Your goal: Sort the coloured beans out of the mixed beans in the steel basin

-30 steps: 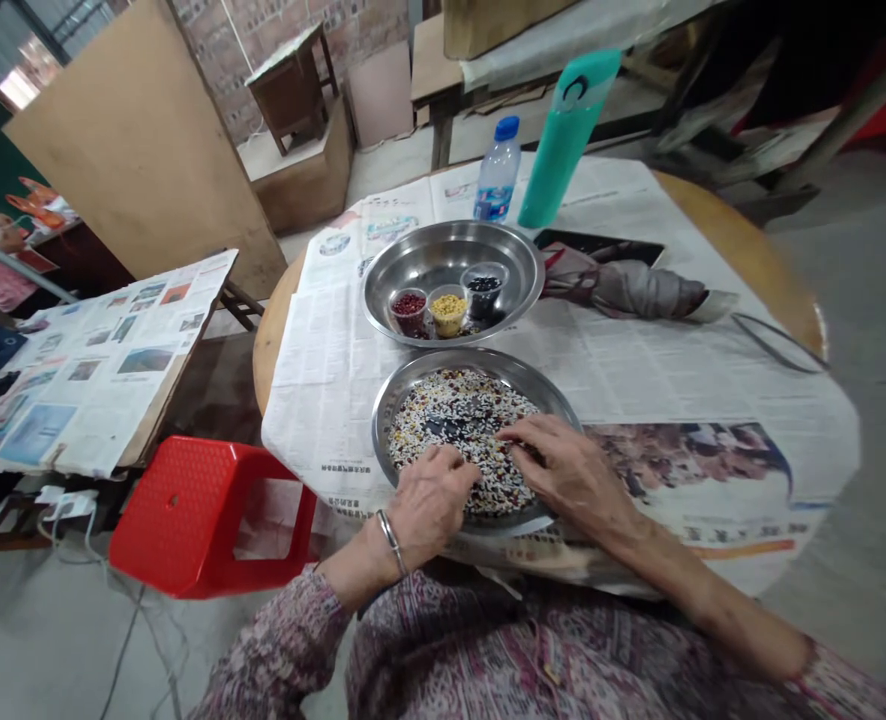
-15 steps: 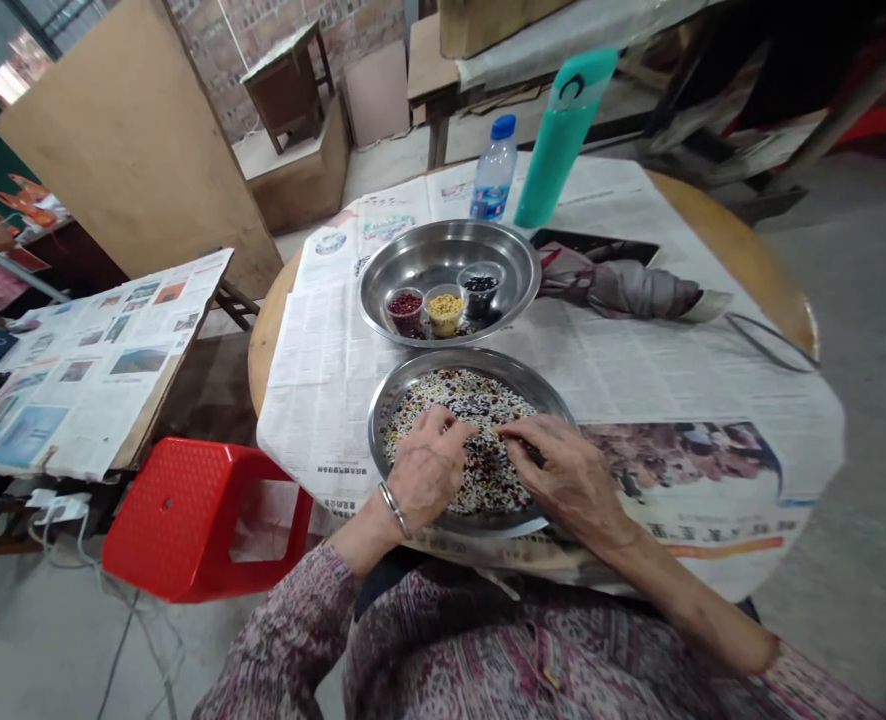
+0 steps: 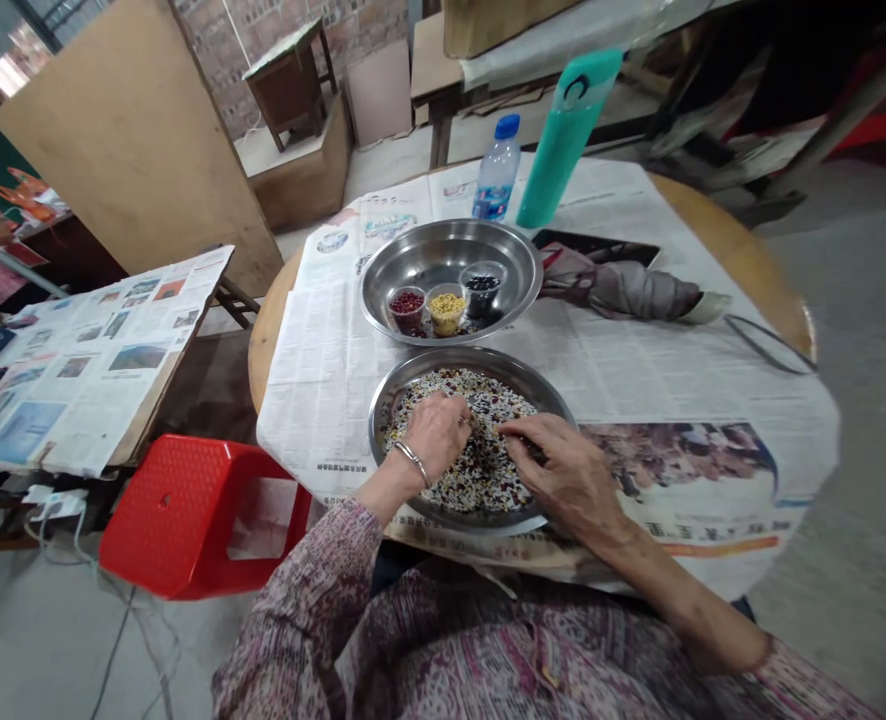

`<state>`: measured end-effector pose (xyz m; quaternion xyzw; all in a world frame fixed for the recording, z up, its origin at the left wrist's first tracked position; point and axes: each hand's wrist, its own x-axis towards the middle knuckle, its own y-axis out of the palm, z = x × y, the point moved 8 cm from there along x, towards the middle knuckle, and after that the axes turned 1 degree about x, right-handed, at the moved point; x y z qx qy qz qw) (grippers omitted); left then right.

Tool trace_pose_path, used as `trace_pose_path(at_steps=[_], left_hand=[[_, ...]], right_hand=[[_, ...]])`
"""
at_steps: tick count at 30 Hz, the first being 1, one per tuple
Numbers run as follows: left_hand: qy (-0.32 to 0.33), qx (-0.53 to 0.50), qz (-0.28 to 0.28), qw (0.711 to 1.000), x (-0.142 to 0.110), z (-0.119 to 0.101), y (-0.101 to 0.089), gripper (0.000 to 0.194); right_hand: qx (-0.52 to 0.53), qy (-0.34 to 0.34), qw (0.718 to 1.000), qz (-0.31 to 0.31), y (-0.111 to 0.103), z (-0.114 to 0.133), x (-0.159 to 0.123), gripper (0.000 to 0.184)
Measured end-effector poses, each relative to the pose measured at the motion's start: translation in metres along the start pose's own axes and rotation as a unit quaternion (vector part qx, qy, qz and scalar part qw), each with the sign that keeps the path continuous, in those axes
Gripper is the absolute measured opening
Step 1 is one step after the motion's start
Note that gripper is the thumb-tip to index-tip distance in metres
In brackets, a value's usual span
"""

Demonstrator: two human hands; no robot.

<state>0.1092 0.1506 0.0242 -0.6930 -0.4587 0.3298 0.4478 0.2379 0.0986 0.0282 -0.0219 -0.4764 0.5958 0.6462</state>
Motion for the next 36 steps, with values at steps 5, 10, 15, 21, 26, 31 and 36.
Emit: trace_pose_path(at_steps=[5,10,15,21,26,31,36], left_hand=[[0.034,-0.097,0.008,0.995,-0.018,-0.009,0.005,0.012],[0.156,-0.067,0.072,0.983,-0.039,-0.042,0.033,0.012],[0.26,0.045,0.109,0.958,-0.034,-0.06,0.038,0.016],[0.224,0.115,0.046,0.967,-0.011,-0.034,0.008,0.021],[0.078,0.116,-0.007,0.99,-0.005,0.006,-0.01,0.022],[0.01,0.095,-0.06,0.994,-0.023,0.02,-0.027,0.024],[0.033,0.061,0.017,0.997,-0.031,0.007,-0.006,0.034]], right_hand=[[0.018,-0.001,0.999,-0.05,-0.01,0.005,0.002,0.015],[0.046,0.019,0.995,-0.09,-0.017,0.002,-0.001,0.015],[0.048,0.013,0.992,-0.117,-0.02,0.0,-0.006,0.017],[0.018,-0.005,0.994,-0.105,-0.017,0.004,-0.004,0.018],[-0.013,-0.02,0.998,-0.057,-0.011,0.009,0.002,0.018],[-0.012,-0.021,0.998,-0.052,-0.012,0.011,0.002,0.017],[-0.009,-0.01,0.999,-0.05,-0.01,0.008,0.001,0.017]])
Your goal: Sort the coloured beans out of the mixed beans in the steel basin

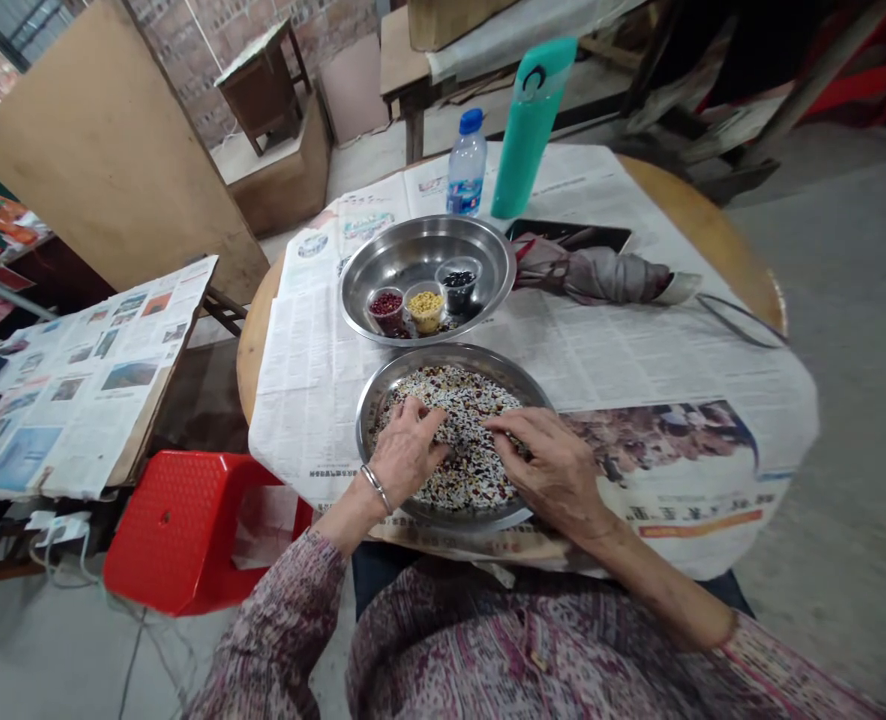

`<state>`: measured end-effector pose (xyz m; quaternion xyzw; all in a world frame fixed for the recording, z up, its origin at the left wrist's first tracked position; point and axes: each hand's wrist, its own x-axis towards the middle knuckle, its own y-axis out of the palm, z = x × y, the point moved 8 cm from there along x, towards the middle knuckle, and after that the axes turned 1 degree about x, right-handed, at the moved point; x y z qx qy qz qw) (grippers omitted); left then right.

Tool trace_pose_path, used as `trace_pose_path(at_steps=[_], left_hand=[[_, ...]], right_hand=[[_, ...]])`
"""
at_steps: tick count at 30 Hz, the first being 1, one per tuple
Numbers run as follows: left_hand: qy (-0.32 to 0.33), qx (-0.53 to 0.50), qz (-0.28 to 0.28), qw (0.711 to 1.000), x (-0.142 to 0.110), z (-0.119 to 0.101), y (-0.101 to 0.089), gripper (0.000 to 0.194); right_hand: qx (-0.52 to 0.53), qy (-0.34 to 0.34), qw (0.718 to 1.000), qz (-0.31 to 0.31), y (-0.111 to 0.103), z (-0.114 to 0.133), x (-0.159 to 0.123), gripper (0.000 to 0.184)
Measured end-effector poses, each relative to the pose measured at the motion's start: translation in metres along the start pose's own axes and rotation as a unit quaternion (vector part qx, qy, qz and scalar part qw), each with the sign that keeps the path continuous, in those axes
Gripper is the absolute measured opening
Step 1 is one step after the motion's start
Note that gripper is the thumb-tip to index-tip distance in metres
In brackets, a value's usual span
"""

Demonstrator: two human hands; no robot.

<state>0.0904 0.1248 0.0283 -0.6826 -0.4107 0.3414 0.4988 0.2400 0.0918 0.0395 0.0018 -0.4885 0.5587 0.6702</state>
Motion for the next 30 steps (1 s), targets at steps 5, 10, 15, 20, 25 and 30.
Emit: trace_pose_path(at_steps=[5,10,15,20,25,30], left_hand=[[0.001,-0.067,0.03,0.997,0.013,-0.014,0.016,0.02],[0.062,-0.152,0.053,0.985,0.019,-0.043,0.023,0.015],[0.191,-0.05,0.057,0.979,0.022,-0.073,0.029,0.017],[0.195,0.073,0.007,0.978,0.045,-0.061,0.019,0.024],[0.138,0.135,-0.033,0.981,0.066,-0.027,0.001,0.024],[0.009,0.16,-0.008,0.987,0.052,0.008,-0.013,0.02]], right_hand=[[0.02,0.021,0.999,-0.021,-0.001,-0.005,-0.002,0.019],[0.048,0.048,0.994,-0.082,-0.011,-0.01,-0.007,0.02],[0.058,0.082,0.989,-0.105,-0.015,-0.015,-0.009,0.022],[0.074,0.088,0.989,-0.098,-0.014,-0.014,-0.008,0.02],[0.087,0.048,0.991,-0.086,-0.015,-0.01,-0.007,0.016],[0.086,0.013,0.994,-0.065,-0.013,-0.005,-0.006,0.012]])
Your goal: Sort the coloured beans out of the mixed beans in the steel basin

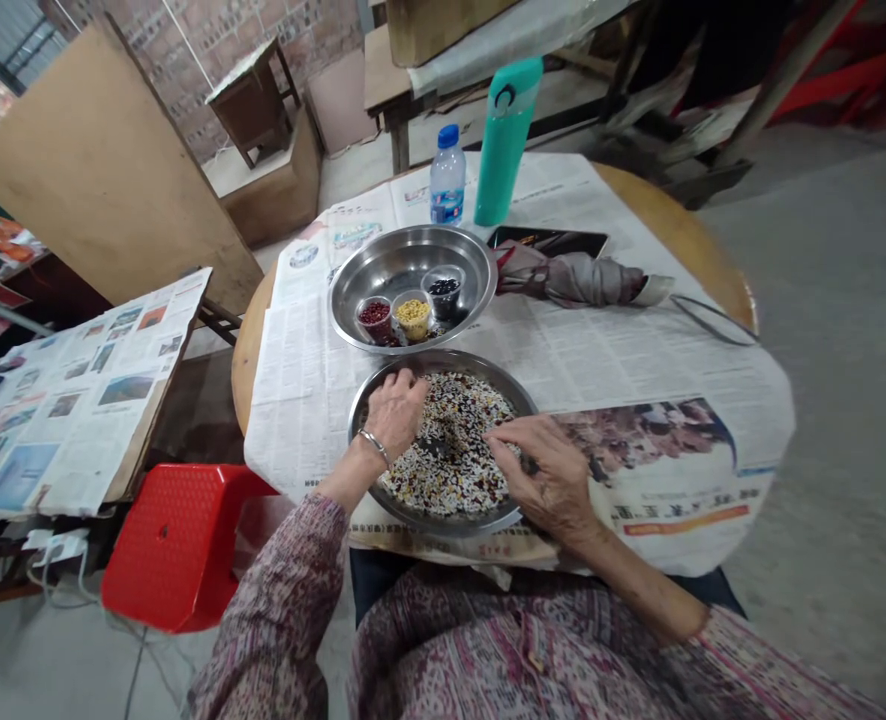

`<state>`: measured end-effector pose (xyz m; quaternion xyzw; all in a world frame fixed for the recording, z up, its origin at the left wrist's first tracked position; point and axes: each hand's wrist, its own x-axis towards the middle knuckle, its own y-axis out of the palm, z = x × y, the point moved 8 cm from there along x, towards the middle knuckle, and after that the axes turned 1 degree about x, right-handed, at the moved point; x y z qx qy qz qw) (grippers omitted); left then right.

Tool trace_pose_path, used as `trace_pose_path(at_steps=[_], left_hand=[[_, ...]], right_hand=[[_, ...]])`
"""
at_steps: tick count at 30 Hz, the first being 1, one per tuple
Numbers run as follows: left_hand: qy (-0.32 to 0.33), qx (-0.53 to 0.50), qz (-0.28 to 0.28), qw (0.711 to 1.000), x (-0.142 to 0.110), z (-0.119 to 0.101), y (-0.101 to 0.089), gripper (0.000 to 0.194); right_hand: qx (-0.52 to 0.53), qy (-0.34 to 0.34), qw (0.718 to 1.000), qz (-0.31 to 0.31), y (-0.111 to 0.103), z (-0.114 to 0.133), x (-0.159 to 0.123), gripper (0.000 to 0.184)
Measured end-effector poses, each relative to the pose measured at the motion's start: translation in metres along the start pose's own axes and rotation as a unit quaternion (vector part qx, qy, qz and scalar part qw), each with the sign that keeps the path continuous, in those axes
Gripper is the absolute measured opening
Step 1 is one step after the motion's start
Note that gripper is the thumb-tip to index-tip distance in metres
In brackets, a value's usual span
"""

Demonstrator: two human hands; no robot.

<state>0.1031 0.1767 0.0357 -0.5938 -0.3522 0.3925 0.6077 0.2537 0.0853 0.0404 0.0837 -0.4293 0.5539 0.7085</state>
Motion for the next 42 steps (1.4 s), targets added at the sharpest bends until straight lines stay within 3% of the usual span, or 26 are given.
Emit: trace_pose_path(at_steps=[3,6,13,17,19,21,24,28,30,34,37,39,42], left_hand=[[-0.036,-0.019,0.037,0.999,-0.023,0.004,0.002,0.018],[-0.048,-0.029,0.043,0.998,-0.044,-0.004,0.006,0.014],[0.083,-0.038,0.006,0.996,-0.057,-0.059,0.009,0.022],[0.154,-0.05,-0.039,0.986,-0.047,-0.075,0.005,0.039],[0.175,-0.04,-0.037,0.983,-0.039,-0.073,0.007,0.037],[0.147,-0.02,-0.033,0.988,-0.029,-0.06,0.008,0.028],[0.049,0.008,-0.035,0.998,-0.02,-0.027,0.004,0.023],[-0.039,-0.006,-0.052,0.998,-0.036,0.004,-0.007,0.021],[-0.063,-0.028,-0.048,0.996,-0.051,0.009,-0.011,0.033],[-0.075,-0.081,0.042,0.993,-0.078,0.002,-0.004,0.07],[-0.054,-0.152,0.087,0.983,-0.084,-0.014,0.007,0.055],[-0.032,-0.203,0.079,0.976,-0.078,-0.027,0.012,0.038],[-0.009,-0.253,0.04,0.967,-0.059,-0.041,0.015,0.029]], right_hand=[[-0.013,-0.015,1.0,0.007,0.002,0.003,0.001,0.011],[-0.029,-0.007,1.0,0.01,0.002,0.002,0.001,0.013],[0.022,0.03,0.999,0.012,-0.001,-0.003,-0.001,0.016],[0.032,0.025,0.999,0.015,-0.001,-0.002,0.0,0.013],[0.034,0.028,0.999,0.016,-0.001,-0.003,0.001,0.014],[0.038,0.032,0.999,0.015,-0.001,-0.004,0.001,0.014],[0.04,0.032,0.999,0.012,-0.001,-0.004,0.001,0.015],[0.028,0.035,0.999,0.015,-0.001,-0.006,0.0,0.017],[0.026,0.033,0.999,0.017,0.0,-0.006,-0.001,0.018],[0.028,0.028,0.999,0.01,-0.001,-0.006,-0.002,0.017],[0.023,0.027,0.999,0.01,-0.001,-0.005,-0.001,0.018],[0.017,0.03,0.999,0.013,-0.001,-0.006,-0.002,0.018],[0.016,0.028,0.999,0.012,-0.001,-0.006,-0.002,0.017]])
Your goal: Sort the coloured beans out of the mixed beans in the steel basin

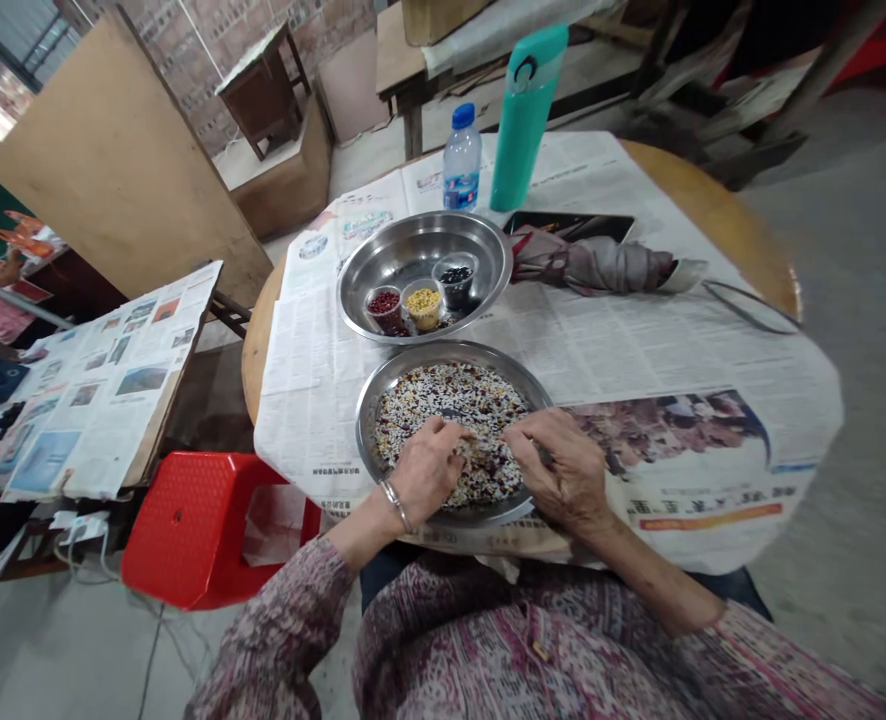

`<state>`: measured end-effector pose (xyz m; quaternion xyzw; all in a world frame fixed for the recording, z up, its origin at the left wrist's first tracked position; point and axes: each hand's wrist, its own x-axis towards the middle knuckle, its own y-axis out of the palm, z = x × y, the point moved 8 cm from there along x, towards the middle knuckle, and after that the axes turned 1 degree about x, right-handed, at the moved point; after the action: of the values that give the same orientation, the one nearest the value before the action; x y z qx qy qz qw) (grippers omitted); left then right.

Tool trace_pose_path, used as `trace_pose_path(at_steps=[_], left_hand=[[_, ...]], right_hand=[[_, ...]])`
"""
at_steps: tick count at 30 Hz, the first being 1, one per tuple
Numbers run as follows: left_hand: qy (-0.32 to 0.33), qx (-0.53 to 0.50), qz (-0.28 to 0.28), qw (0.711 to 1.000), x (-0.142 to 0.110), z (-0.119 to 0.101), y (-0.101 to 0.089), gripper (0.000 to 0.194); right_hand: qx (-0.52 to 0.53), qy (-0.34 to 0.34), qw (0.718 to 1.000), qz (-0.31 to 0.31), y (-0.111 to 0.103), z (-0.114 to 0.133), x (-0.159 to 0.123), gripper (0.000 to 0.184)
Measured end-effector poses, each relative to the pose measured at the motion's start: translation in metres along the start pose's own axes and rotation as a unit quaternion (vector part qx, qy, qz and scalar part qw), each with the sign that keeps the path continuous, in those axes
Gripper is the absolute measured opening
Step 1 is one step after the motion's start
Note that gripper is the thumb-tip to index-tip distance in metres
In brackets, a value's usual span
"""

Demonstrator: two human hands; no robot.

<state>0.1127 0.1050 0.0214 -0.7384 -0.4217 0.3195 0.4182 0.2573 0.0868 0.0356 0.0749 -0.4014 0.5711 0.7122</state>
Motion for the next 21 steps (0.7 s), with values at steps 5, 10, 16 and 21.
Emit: trace_pose_path(at_steps=[5,10,16,21], left_hand=[[0.016,0.033,-0.074,0.997,0.032,-0.011,-0.019,0.023],[0.039,0.142,-0.057,0.988,0.052,-0.019,-0.021,0.06],[0.124,0.14,0.009,0.982,0.064,-0.037,0.005,0.053],[0.195,0.155,0.115,0.962,0.056,-0.045,0.024,0.02]], right_hand=[[0.016,0.002,1.0,-0.013,-0.001,0.001,0.0,0.017],[0.047,0.013,0.998,-0.041,-0.004,-0.002,-0.002,0.02],[0.057,0.012,0.997,-0.058,-0.005,0.0,-0.001,0.025],[0.06,0.003,0.997,-0.054,-0.005,0.002,0.001,0.026]])
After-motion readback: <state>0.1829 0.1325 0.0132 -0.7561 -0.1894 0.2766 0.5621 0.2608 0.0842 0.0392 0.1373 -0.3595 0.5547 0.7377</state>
